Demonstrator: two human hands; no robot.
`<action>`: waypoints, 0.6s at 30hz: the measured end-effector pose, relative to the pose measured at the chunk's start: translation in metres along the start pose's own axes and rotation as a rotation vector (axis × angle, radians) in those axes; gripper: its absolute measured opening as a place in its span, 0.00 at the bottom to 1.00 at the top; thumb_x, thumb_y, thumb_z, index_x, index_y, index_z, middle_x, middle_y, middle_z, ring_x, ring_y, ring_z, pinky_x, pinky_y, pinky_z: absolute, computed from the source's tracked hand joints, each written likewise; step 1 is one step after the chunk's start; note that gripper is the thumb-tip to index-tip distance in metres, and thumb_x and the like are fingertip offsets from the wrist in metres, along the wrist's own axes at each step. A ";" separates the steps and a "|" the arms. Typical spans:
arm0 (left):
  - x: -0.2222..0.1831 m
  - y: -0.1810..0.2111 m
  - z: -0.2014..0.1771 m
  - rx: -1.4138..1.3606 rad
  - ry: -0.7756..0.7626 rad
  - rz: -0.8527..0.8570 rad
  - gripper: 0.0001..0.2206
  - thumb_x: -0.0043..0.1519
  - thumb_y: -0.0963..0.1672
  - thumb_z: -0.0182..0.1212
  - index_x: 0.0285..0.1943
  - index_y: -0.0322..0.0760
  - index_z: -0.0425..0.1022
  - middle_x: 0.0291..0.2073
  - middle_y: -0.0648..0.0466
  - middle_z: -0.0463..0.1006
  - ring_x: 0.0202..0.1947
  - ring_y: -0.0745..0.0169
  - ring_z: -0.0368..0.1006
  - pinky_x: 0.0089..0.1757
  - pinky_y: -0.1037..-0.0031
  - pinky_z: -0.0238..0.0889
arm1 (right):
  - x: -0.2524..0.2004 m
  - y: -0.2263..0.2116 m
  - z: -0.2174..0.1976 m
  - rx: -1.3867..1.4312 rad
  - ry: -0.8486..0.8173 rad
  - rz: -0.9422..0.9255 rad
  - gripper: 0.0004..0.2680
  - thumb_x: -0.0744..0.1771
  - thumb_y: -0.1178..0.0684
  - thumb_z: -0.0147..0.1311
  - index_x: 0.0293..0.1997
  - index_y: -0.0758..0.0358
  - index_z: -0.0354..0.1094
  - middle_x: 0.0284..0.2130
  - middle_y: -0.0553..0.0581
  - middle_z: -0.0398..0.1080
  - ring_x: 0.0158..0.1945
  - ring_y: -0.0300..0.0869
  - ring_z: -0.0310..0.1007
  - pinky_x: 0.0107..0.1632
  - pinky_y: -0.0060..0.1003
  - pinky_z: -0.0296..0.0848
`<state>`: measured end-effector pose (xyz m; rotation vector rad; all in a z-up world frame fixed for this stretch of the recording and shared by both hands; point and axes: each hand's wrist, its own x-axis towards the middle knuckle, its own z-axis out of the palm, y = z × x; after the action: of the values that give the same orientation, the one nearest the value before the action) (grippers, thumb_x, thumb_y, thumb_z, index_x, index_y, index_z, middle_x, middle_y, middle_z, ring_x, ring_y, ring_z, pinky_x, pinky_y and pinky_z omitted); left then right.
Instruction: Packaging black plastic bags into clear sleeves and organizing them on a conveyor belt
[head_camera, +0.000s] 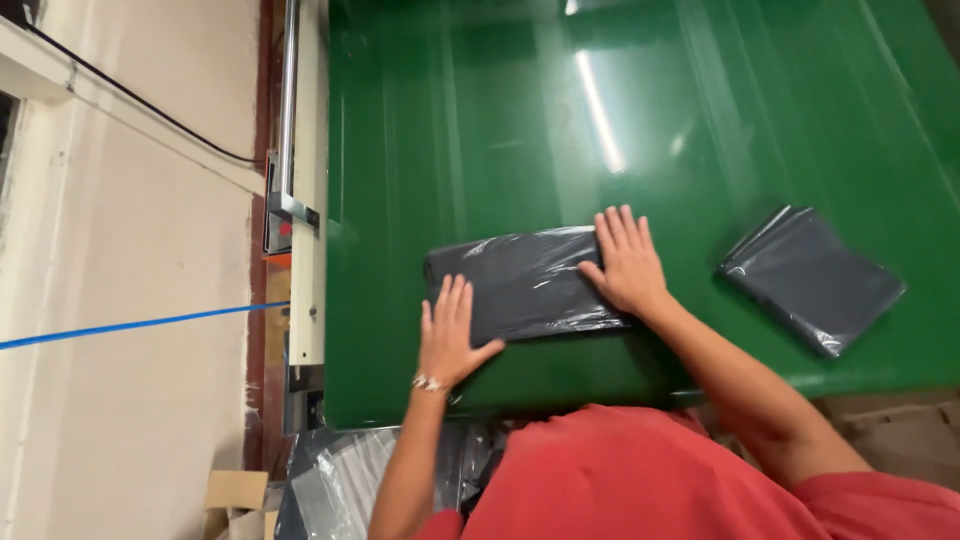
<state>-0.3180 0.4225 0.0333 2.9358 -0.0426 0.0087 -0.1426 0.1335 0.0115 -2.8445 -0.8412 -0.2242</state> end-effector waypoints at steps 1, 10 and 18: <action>-0.007 -0.012 0.010 0.004 0.003 0.006 0.51 0.51 0.66 0.56 0.76 0.36 0.47 0.76 0.46 0.46 0.77 0.49 0.38 0.63 0.36 0.43 | 0.001 -0.006 -0.009 0.000 0.007 0.005 0.32 0.66 0.29 0.45 0.73 0.64 0.52 0.71 0.65 0.53 0.76 0.55 0.44 0.74 0.55 0.41; -0.006 0.041 0.016 0.286 0.420 0.695 0.08 0.57 0.44 0.51 0.24 0.50 0.62 0.15 0.61 0.62 0.16 0.61 0.60 0.18 0.67 0.53 | -0.096 -0.125 0.017 0.346 0.186 -0.495 0.25 0.59 0.49 0.55 0.60 0.72 0.63 0.59 0.71 0.64 0.65 0.61 0.63 0.67 0.57 0.57; 0.061 0.011 0.031 -1.524 -0.864 -0.174 0.47 0.55 0.71 0.23 0.54 0.38 0.75 0.53 0.50 0.79 0.54 0.63 0.74 0.53 0.74 0.63 | -0.167 -0.024 0.090 1.282 -0.159 0.244 0.07 0.69 0.50 0.52 0.40 0.56 0.78 0.37 0.50 0.78 0.42 0.40 0.76 0.53 0.47 0.73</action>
<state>-0.2577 0.4038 0.0057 1.2523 0.0565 -0.8648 -0.2855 0.0839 -0.1055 -1.7055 -0.3810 0.4324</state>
